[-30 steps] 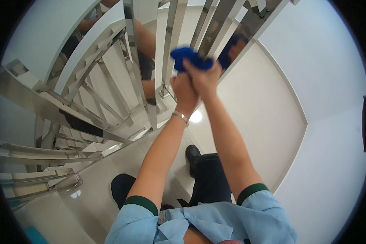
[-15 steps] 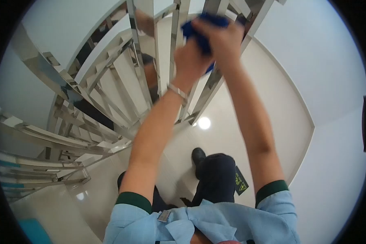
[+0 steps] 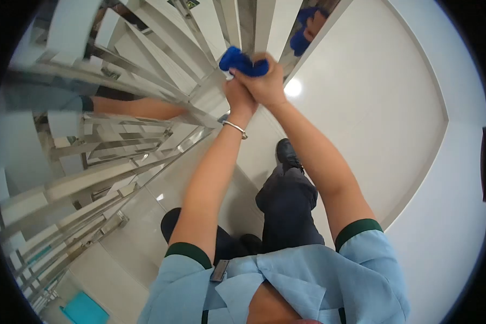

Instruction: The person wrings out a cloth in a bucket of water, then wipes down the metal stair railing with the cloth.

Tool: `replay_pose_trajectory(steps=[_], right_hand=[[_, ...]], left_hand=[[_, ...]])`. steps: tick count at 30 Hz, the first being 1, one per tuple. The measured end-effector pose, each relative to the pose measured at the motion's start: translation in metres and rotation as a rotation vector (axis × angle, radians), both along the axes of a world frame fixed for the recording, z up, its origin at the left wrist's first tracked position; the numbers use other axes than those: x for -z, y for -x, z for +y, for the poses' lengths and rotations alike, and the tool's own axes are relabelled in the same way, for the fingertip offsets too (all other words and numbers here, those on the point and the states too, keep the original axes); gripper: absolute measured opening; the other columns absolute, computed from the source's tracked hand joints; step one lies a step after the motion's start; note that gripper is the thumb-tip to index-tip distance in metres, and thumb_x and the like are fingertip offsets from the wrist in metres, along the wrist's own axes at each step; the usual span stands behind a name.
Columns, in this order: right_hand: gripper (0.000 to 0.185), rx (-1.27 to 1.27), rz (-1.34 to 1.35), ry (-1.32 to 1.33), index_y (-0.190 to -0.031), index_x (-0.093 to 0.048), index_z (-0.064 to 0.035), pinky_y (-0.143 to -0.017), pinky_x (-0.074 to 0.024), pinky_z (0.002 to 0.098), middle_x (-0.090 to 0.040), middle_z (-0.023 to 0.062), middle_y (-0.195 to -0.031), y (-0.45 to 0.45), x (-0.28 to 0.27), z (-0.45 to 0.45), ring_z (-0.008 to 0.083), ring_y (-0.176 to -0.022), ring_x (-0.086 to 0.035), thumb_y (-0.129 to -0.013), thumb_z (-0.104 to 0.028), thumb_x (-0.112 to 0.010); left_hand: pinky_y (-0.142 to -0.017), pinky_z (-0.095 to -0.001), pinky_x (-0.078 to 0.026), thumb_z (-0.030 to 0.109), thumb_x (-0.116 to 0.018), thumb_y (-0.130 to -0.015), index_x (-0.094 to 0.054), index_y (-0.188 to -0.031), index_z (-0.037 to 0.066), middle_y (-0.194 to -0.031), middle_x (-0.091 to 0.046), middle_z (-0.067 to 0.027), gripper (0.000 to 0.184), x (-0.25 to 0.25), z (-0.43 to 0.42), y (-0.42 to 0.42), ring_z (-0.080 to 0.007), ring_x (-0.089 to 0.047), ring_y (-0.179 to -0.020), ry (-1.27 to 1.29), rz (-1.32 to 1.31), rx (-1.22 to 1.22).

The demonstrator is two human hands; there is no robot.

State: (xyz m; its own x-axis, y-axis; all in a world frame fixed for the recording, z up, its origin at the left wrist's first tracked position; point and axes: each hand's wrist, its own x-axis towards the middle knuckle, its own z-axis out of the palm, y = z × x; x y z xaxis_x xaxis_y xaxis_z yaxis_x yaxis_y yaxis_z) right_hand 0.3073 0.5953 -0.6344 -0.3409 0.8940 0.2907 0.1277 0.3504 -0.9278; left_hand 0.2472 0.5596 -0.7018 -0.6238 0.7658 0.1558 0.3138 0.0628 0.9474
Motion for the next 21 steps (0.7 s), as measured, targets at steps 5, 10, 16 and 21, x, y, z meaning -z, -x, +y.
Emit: replay_pose_trajectory(steps=[5, 10, 16, 21], right_hand=[[0.044, -0.031, 0.001, 0.156, -0.094, -0.057, -0.0017, -0.072, -0.0474, 0.0284, -0.064, 0.01, -0.086, -0.006, 0.115, -0.004, 0.0151, -0.079, -0.06, -0.061, -0.022, -0.079], [0.054, -0.104, -0.014, 0.197, -0.109, -0.055, -0.0095, -0.079, -0.0473, 0.0318, -0.066, 0.0092, -0.092, -0.008, 0.168, -0.002, 0.0202, -0.086, -0.063, -0.061, -0.022, -0.078], [0.053, -0.014, -0.204, 0.072, -0.103, -0.058, -0.0069, -0.076, -0.0482, 0.0377, -0.064, 0.0167, -0.087, -0.013, 0.084, -0.009, 0.0347, -0.081, -0.061, -0.057, -0.024, -0.078], [0.046, -0.049, 0.01, -0.313, -0.095, -0.058, -0.0033, -0.069, -0.0493, 0.0345, -0.063, 0.0146, -0.082, 0.003, -0.075, 0.005, 0.0293, -0.076, -0.062, -0.059, -0.026, -0.077]], left_hand=[[-0.085, -0.0348, -0.031, 0.024, -0.047, -0.084, -0.059, -0.09, 0.015, -0.088, -0.062, -0.0018, 0.017, 0.131, -0.003, -0.001, -0.0184, -0.054, -0.094, 0.037, -0.36, -0.045], [-0.08, -0.0358, -0.031, 0.032, -0.045, -0.084, -0.061, -0.096, 0.018, -0.092, -0.063, 0.0005, 0.024, 0.116, -0.011, -0.009, -0.0147, -0.055, -0.096, 0.804, 0.593, -0.012], [-0.08, -0.0401, -0.034, 0.034, -0.052, -0.079, -0.06, -0.098, 0.013, -0.096, -0.063, -0.0056, 0.029, 0.13, -0.01, 0.008, -0.0217, -0.055, -0.097, 0.355, 0.368, -0.007], [-0.064, -0.0407, -0.045, 0.023, -0.067, -0.071, -0.058, -0.085, 0.003, -0.076, -0.063, -0.0166, 0.026, -0.061, 0.001, 0.015, -0.0355, -0.06, -0.077, -0.305, 0.455, -0.025]])
